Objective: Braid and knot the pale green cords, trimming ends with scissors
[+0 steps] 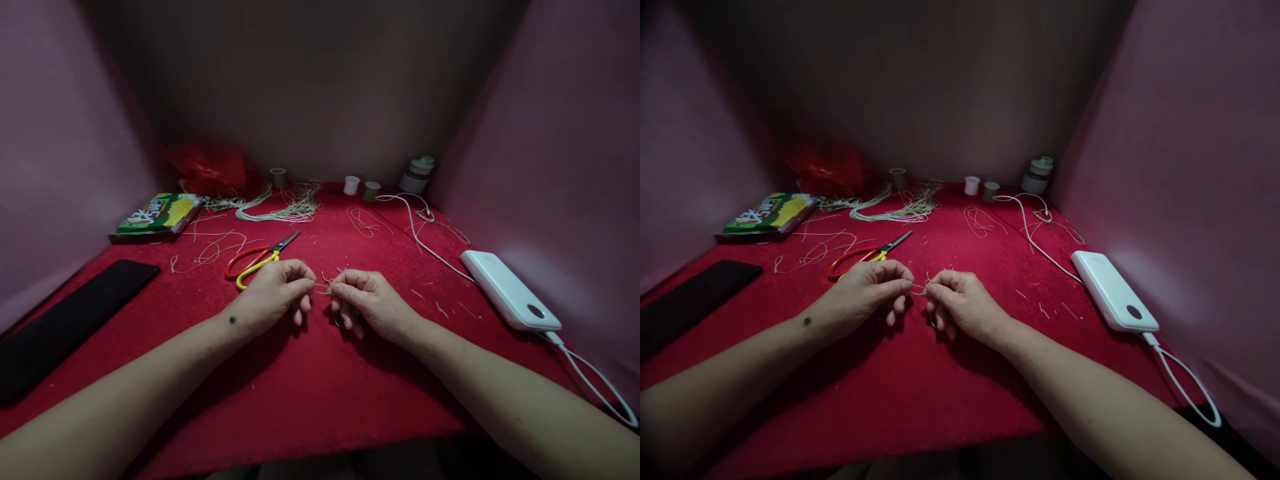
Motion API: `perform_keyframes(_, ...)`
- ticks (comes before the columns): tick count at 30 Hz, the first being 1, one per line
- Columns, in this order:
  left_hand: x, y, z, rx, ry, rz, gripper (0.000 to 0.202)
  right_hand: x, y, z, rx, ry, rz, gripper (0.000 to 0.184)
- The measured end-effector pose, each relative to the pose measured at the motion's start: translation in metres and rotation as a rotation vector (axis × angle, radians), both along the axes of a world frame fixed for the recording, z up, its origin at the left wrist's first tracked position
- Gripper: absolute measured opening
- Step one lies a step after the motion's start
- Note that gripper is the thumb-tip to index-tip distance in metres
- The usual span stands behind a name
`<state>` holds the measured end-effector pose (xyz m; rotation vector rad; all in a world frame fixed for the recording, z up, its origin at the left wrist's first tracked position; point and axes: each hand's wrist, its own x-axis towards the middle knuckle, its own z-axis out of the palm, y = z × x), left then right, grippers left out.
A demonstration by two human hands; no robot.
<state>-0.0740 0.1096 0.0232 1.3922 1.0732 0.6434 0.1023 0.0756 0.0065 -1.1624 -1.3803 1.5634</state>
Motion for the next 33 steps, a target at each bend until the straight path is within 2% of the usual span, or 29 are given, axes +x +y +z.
perform_keyframes(4, -0.001, 0.001, -0.001, 0.016, 0.003, 0.055, 0.009, 0.000, 0.000, 0.000, -0.008, -0.007, 0.011, 0.024)
perform_keyframes(20, 0.004, -0.005, 0.001, 0.004, -0.019, -0.032, 0.009, 0.002, 0.002, -0.003, -0.015, 0.000, 0.113, 0.023)
perform_keyframes(25, 0.007, -0.006, 0.000, -0.035, -0.052, -0.024, 0.006, 0.000, 0.002, -0.001, -0.014, -0.038, 0.103, 0.023)
perform_keyframes(33, 0.010, -0.014, -0.005, 0.116, -0.030, 0.015, 0.005, -0.003, 0.001, -0.002, -0.010, -0.111, 0.083, 0.022)
